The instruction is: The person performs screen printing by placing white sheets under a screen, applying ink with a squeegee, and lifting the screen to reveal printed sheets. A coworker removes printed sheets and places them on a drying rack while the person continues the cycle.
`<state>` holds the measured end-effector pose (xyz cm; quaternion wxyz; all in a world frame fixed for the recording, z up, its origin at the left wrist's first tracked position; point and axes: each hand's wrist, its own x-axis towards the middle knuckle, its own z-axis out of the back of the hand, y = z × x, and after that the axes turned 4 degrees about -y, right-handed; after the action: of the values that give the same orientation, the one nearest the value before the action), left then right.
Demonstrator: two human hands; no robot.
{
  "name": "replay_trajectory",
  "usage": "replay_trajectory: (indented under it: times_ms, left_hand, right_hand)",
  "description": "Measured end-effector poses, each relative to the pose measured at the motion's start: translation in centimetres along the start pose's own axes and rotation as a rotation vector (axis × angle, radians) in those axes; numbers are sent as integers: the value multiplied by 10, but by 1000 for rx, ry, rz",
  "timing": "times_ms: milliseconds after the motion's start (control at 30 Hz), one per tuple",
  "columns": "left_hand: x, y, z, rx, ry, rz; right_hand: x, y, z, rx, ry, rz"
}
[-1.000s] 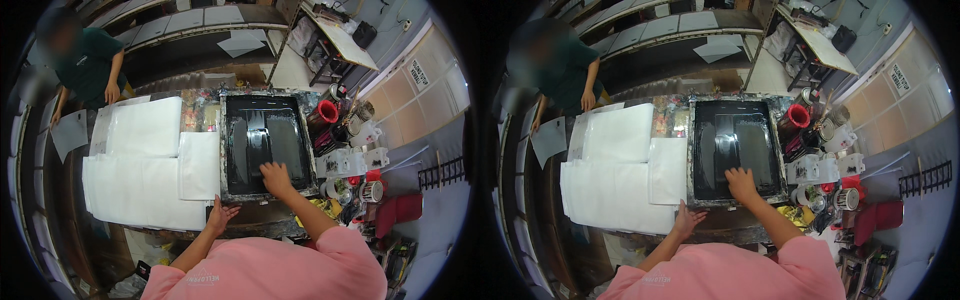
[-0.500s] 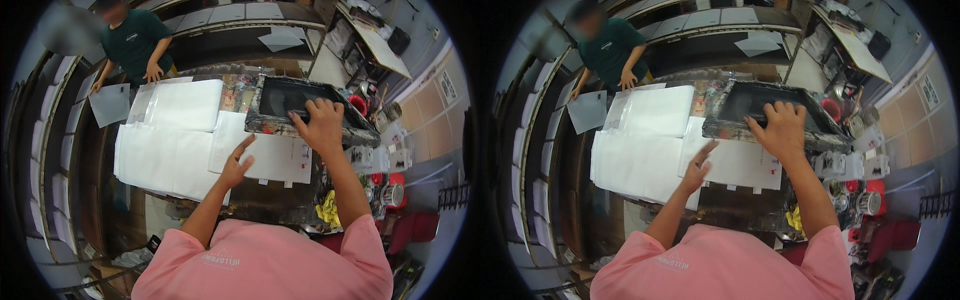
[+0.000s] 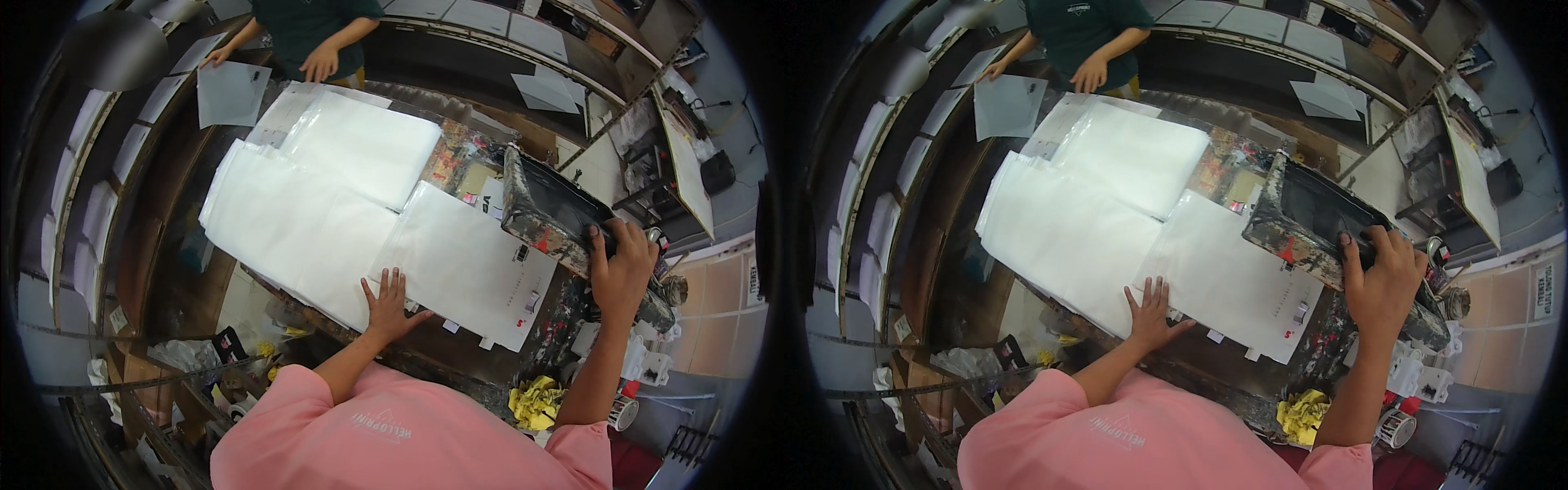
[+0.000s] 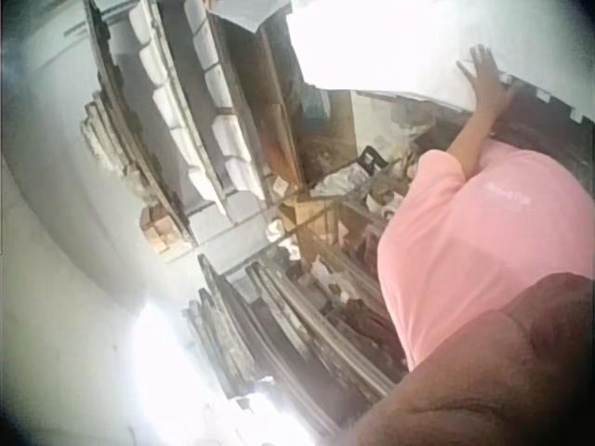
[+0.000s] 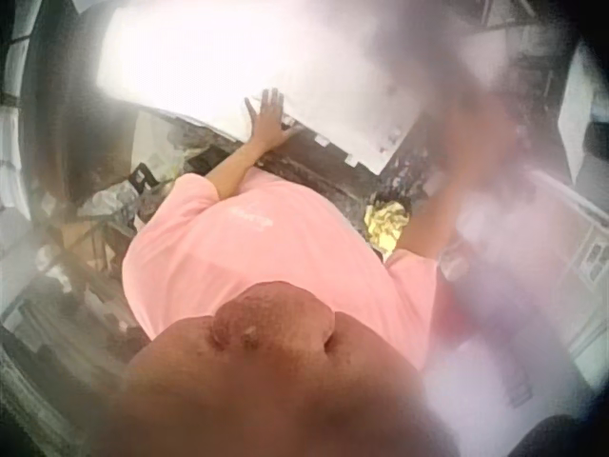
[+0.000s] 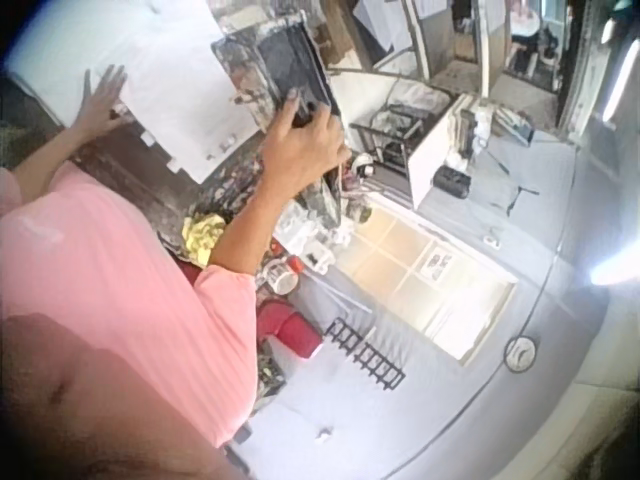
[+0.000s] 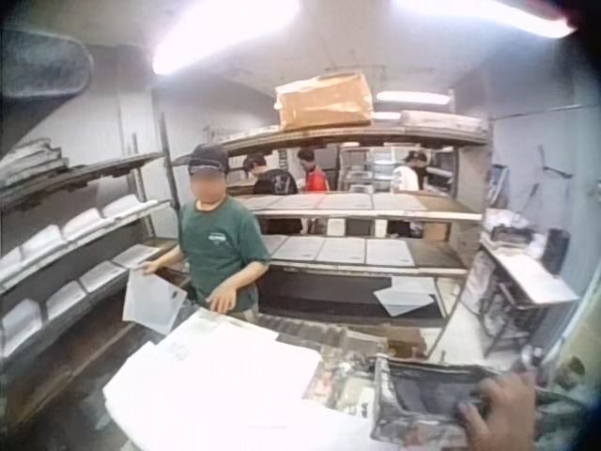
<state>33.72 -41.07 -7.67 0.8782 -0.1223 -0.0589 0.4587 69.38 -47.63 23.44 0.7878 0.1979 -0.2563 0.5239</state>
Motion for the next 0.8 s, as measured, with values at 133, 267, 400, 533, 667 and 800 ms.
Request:
replay_trajectory:
  times_ms: [133, 267, 400, 533, 667, 800]
  left_hand:
    - [22, -26, 34, -157, -229, -127]
    - [73, -44, 71, -215, -373, -101]
    - [69, 7, 67, -191, -478, -51]
    - [76, 111, 87, -5, -408, 86]
    - [95, 90, 98, 304, -629, 448]
    - [53, -46, 0, -53, -132, -662]
  right_hand:
    - [0, -1, 0, 15, 8, -16]
    - [-1, 4, 1, 9, 16, -47]
    - [-19, 1, -7, 15, -36, -10]
    - [-31, 1, -11, 22, -20, -14]
    - [-34, -7, -19, 35, -89, 18]
    - [-30, -10, -18, -7, -106, 25]
